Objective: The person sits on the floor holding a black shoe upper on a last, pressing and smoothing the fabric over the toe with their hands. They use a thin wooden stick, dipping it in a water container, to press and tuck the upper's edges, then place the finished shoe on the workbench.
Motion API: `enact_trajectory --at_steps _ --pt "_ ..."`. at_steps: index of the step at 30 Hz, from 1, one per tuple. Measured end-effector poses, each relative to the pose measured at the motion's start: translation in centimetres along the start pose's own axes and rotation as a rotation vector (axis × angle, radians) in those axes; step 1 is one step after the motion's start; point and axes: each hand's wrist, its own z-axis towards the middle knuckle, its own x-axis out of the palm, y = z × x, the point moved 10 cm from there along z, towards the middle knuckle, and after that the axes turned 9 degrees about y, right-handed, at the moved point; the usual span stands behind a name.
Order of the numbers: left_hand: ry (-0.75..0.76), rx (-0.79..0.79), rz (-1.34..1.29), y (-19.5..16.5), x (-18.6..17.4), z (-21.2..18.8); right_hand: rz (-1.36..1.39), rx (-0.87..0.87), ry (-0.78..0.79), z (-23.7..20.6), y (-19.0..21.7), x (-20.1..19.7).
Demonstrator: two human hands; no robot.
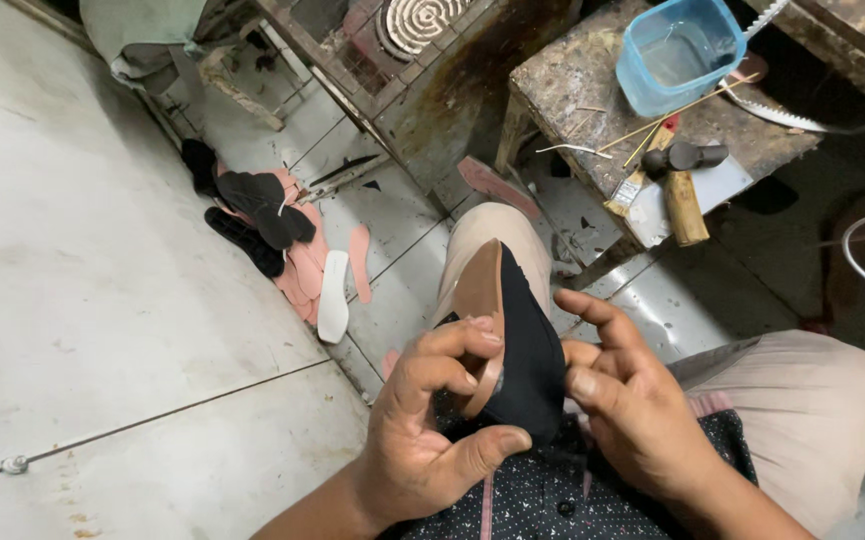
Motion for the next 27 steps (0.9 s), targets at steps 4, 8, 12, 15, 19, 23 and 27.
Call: enact_trajectory --at_steps 4,8,12,15,19,23,27 --pt "0.018 -0.042 0.110 -0.2 0.0 -0.5 -0.050 0.091 -0.020 -0.5 0.5 2.6" --pt "0.039 -0.123 0.046 0.7 0.3 -0.6 -0.112 0.209 -0.084 -0.1 -0.2 3.3" --pt "0.065 -0.106 0.101 0.5 0.9 -0.7 -0.120 0.197 -0.085 -0.4 0.0 3.2" --pt "0.073 -0.126 0.081 0.7 1.2 -0.6 -0.118 0.213 -0.109 -0.8 -0.3 2.4" --pt "0.081 -0.126 0.141 0.1 1.4 -0.3 -0.110 0.190 -0.092 -0.9 -0.5 2.3" --pt "0.032 -0.169 0.313 -0.3 0.8 -0.1 -0.141 0.182 -0.117 -1.1 -0.4 1.8" --pt "0.039 -0.446 -0.066 3.3 1.7 -1.0 -0.145 0.152 -0.102 -1.0 -0.2 1.7"
